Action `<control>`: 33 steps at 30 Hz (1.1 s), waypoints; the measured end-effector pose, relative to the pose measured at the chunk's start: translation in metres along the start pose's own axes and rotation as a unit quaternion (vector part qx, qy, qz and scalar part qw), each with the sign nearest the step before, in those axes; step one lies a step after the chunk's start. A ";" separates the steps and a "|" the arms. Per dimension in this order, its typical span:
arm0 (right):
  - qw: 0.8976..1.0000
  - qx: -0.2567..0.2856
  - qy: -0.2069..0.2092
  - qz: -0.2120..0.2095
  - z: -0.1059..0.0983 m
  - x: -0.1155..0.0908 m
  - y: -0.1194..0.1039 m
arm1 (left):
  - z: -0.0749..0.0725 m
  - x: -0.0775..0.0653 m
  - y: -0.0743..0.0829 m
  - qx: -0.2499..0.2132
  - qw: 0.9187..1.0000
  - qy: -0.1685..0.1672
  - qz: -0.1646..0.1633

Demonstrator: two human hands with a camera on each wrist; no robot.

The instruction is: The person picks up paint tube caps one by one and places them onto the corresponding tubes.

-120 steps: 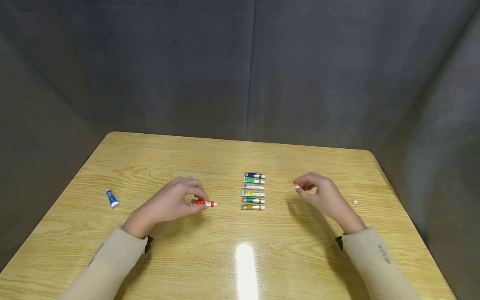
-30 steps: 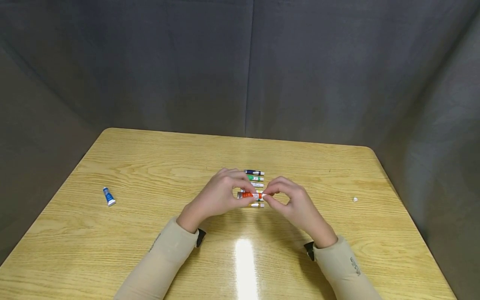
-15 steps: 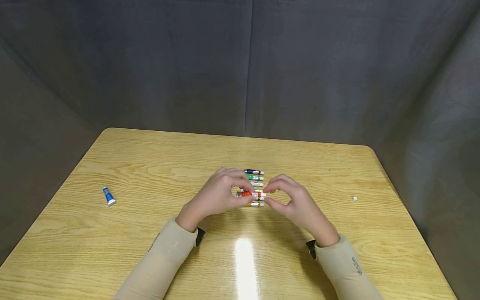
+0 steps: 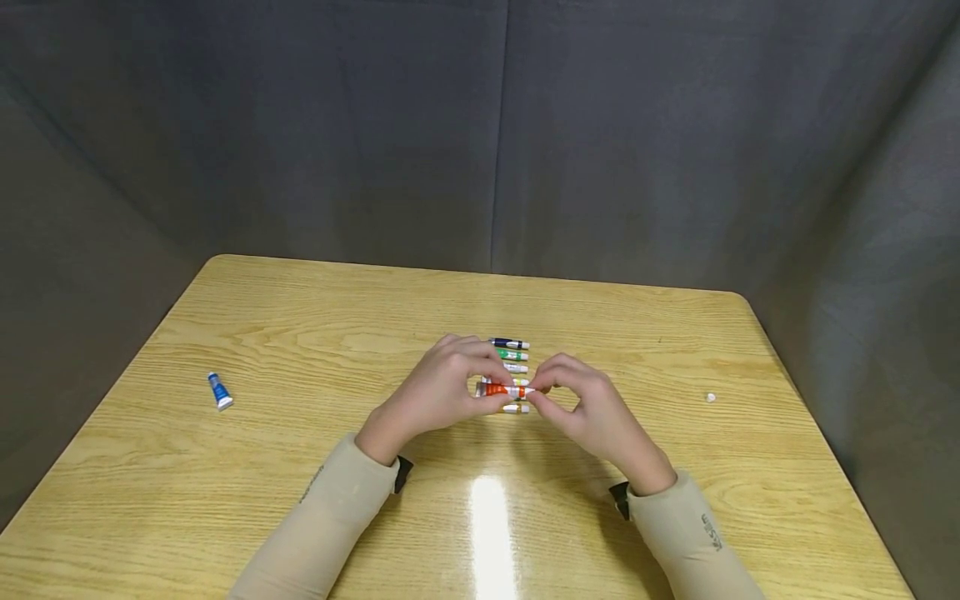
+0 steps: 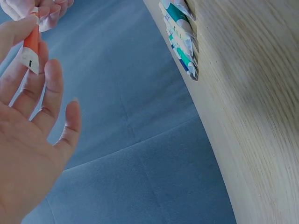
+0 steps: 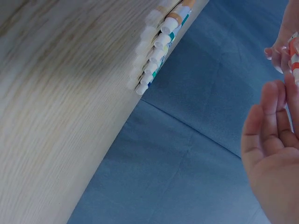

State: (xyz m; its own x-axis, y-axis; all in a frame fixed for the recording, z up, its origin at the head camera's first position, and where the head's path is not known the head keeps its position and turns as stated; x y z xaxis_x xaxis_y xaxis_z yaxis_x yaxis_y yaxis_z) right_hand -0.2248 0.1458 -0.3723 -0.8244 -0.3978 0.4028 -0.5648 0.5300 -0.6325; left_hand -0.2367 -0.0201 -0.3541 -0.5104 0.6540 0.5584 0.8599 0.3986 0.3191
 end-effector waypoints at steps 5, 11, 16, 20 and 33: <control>1.000 -0.012 -0.013 0.016 0.000 -0.001 0.000 | 0.001 -0.001 -0.001 0.002 1.000 -0.010 -0.007; 1.000 -0.014 0.001 -0.003 -0.003 -0.002 -0.003 | 0.002 -0.003 -0.006 -0.009 0.999 -0.022 -0.029; 1.000 -0.007 0.017 -0.022 -0.003 -0.002 -0.005 | 0.002 -0.002 -0.006 -0.015 1.000 -0.013 -0.019; 0.999 -0.008 0.021 -0.027 -0.003 -0.002 -0.005 | 0.001 -0.001 -0.003 -0.009 1.000 -0.008 -0.011; 1.000 -0.013 0.007 -0.009 -0.004 -0.001 -0.005 | -0.001 0.002 0.010 0.079 0.996 0.022 0.044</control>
State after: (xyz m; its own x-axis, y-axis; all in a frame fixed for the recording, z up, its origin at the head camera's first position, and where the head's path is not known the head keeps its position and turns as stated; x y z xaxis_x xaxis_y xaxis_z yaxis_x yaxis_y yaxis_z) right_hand -0.2214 0.1461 -0.3666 -0.8146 -0.3970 0.4227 -0.5798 0.5427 -0.6077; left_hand -0.2288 -0.0153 -0.3487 -0.4282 0.6638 0.6132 0.8869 0.4389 0.1441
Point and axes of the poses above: each hand's wrist, its own x-axis towards the middle knuckle, its own z-axis out of the palm, y = z × x, the point moved 7 cm from there along x, towards the middle knuckle, and after that the axes turned 8 degrees about z, right-handed, at the moved point
